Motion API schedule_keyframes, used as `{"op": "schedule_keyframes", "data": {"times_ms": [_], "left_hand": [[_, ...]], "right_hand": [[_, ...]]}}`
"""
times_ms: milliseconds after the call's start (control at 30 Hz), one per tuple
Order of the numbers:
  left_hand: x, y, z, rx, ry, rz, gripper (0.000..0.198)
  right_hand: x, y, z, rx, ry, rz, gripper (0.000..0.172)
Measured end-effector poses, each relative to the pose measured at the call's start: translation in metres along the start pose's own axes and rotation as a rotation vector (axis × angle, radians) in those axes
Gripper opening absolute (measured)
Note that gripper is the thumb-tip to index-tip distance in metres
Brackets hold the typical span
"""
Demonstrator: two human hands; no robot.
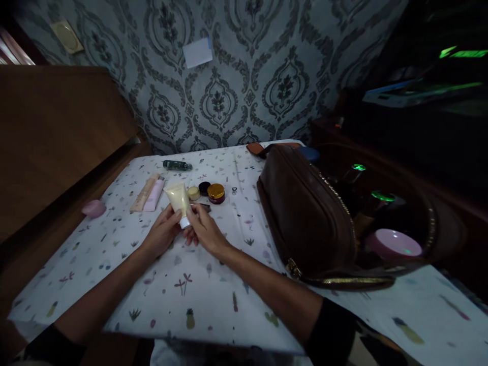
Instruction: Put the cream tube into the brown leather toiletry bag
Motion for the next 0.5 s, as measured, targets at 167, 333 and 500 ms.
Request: {"op": "schedule_keyframes", "data": {"times_ms": [167,333,500], "left_hand": [[-0.007,0.006,0.000,0.080,0.039,-0.098,0.050],[-0.009,0.002,-0.001,0.063,0.076,-0.143,0.060],[-0.004,-0.001,0.003,0.022,0.097,-0.321,0.069]], "right_hand": [[-0.007,0.003,0.005,0.031,0.072,0.219,0.044],[-0.018,0.018,0.001,0.161,0.114,0.218,0.054],[-0.035,0.044,-0.006,0.318,0.221,0.181,0.053]]}}
Point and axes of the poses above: each hand's wrist, its own z-axis away from the middle knuckle, its own y-axis out of the back of the hand, x = y × z, the point moved 7 cm from there along -z, towards the middle knuckle, and after that the axes turned 13 degrees about -z, right-handed, at the moved point
